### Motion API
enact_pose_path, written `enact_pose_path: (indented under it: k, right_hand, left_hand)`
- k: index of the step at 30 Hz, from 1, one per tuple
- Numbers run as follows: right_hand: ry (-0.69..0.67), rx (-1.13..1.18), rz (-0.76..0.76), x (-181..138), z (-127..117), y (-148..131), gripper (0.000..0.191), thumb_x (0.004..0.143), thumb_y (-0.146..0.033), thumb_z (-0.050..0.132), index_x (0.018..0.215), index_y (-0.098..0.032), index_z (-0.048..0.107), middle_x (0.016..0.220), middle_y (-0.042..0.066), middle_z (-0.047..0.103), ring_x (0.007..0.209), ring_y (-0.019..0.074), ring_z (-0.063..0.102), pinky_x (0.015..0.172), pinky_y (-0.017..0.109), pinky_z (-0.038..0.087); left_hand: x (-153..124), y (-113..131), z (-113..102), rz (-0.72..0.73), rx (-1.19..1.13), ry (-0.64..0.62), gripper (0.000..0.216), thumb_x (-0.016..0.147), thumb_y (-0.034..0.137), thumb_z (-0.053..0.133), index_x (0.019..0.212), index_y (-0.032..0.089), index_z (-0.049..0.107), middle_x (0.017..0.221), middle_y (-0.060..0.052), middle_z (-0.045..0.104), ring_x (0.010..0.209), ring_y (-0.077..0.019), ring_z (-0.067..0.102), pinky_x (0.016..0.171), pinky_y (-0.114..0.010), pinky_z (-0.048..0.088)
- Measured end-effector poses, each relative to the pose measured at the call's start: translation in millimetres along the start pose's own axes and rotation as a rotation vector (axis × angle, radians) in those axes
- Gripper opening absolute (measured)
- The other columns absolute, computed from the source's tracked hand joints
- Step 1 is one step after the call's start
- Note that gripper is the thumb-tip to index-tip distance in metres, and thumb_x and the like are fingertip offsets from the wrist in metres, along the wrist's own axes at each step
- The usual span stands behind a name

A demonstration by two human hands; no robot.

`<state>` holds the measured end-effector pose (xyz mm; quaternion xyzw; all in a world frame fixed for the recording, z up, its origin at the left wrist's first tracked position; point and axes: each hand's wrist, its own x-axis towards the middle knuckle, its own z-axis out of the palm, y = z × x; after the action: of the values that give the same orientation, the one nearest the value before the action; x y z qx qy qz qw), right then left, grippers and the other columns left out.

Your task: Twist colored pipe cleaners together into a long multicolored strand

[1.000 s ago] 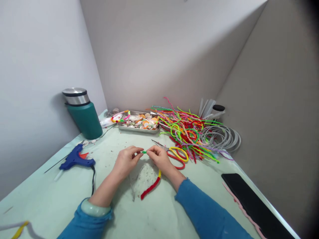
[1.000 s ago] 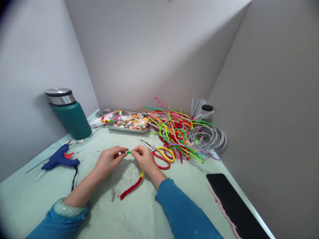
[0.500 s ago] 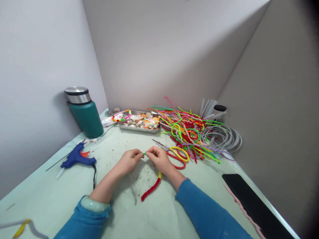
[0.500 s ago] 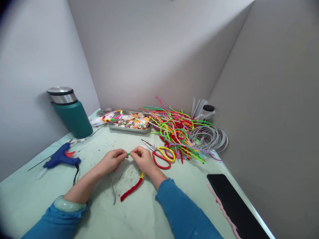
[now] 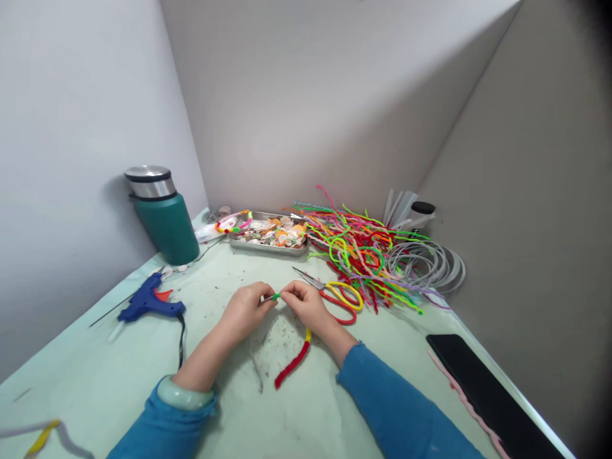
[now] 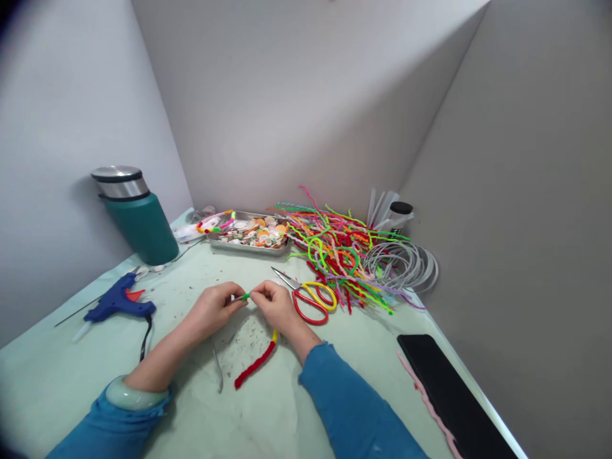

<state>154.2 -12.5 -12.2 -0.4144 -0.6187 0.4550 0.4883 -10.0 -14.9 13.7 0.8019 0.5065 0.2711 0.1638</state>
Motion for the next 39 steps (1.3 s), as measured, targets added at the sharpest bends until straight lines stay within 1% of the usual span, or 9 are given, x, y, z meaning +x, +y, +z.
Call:
enact_pose_path:
  k: [7,12,15,19,24,28,32,35,39]
  right_hand:
    - [0.01,-0.008,0.026,0,0,-3,0.014,0.072,-0.029,0.056,0.069,-0.016,0.057,0.06,-0.003,0.051,0.056,0.0088,0.043,0.05,0.02,0.033]
    - [0.024,-0.027,0.025,0,1,-2,0.013,0.072,-0.029,0.057,0.069,-0.016,0.057,0.061,-0.003,0.052,0.057,0.0092,0.045,0.051,0.02,0.034]
    - [0.019,-0.031,0.025,0,0,0,0.014,0.072,-0.03,0.057,0.069,-0.016,0.057,0.061,-0.003,0.052,0.056,0.0091,0.045,0.051,0.02,0.034]
    - [0.014,-0.027,0.024,0,0,0,0.014,0.072,-0.03,0.057,0.07,-0.016,0.057,0.059,-0.003,0.05,0.054,0.0086,0.042,0.049,0.02,0.032]
    - [-0.017,-0.024,0.006,-2,0,-1,0.014,0.073,-0.03,0.056,0.07,-0.016,0.057,0.057,-0.004,0.048,0.052,0.0081,0.04,0.049,0.02,0.031]
    - [-0.033,-0.04,-0.003,-4,1,0,0.016,0.074,-0.032,0.056,0.069,-0.017,0.056,0.056,-0.005,0.046,0.051,0.0077,0.038,0.048,0.02,0.03]
    - [-0.018,-0.024,0.006,-3,0,2,0.016,0.074,-0.033,0.056,0.07,-0.017,0.056,0.056,-0.005,0.046,0.051,0.008,0.039,0.047,0.02,0.03]
    - [0.0,-0.004,0.017,-1,0,4,0.015,0.073,-0.032,0.056,0.07,-0.017,0.056,0.056,-0.005,0.046,0.05,0.0079,0.039,0.047,0.02,0.03]
    - [0.008,0.004,0.021,0,0,4,0.014,0.072,-0.03,0.056,0.069,-0.017,0.056,0.056,-0.004,0.047,0.051,0.0079,0.039,0.048,0.02,0.031]
  left_hand:
    - [-1,4,-2,0.015,0.073,-0.003,0.019,0.076,0.027,0.051,0.09,0.022,0.063,0.081,-0.004,0.064,0.068,-0.0147,0.053,0.062,-0.023,0.034]
    - [-2,4,-3,0.018,0.052,0.016,0.018,0.075,0.029,0.052,0.086,0.021,0.065,0.081,-0.004,0.065,0.068,-0.0149,0.053,0.062,-0.023,0.034]
    - [-1,2,-2,-0.015,-0.035,0.036,0.017,0.073,0.031,0.055,0.08,0.021,0.067,0.076,-0.004,0.065,0.064,-0.0143,0.052,0.06,-0.023,0.034]
    - [2,3,-2,-0.14,-0.2,0.041,0.02,0.068,0.037,0.059,0.071,0.02,0.069,0.066,-0.002,0.066,0.058,-0.0129,0.05,0.057,-0.023,0.035]
    - [3,6,-4,-0.426,-0.49,-0.073,0.03,0.061,0.041,0.063,0.072,0.014,0.069,0.057,-0.002,0.061,0.043,-0.0092,0.043,0.045,-0.022,0.032]
    - [2,3,-3,-0.515,-0.691,-0.115,0.034,0.057,0.042,0.068,0.068,0.01,0.065,0.061,-0.005,0.062,0.039,-0.007,0.042,0.043,-0.022,0.031]
    - [1,2,-5,-0.471,-0.709,-0.153,0.036,0.062,0.045,0.065,0.066,0.009,0.065,0.052,-0.003,0.058,0.038,-0.0067,0.04,0.043,-0.022,0.03]
    - [0,5,-10,-0.413,-0.641,-0.198,0.036,0.069,0.046,0.058,0.07,0.011,0.066,0.042,0.0,0.05,0.039,-0.0073,0.039,0.044,-0.021,0.028]
    - [0,10,-15,-0.381,-0.514,-0.206,0.036,0.072,0.046,0.052,0.074,0.012,0.066,0.039,0.002,0.047,0.039,-0.0083,0.038,0.044,-0.021,0.027]
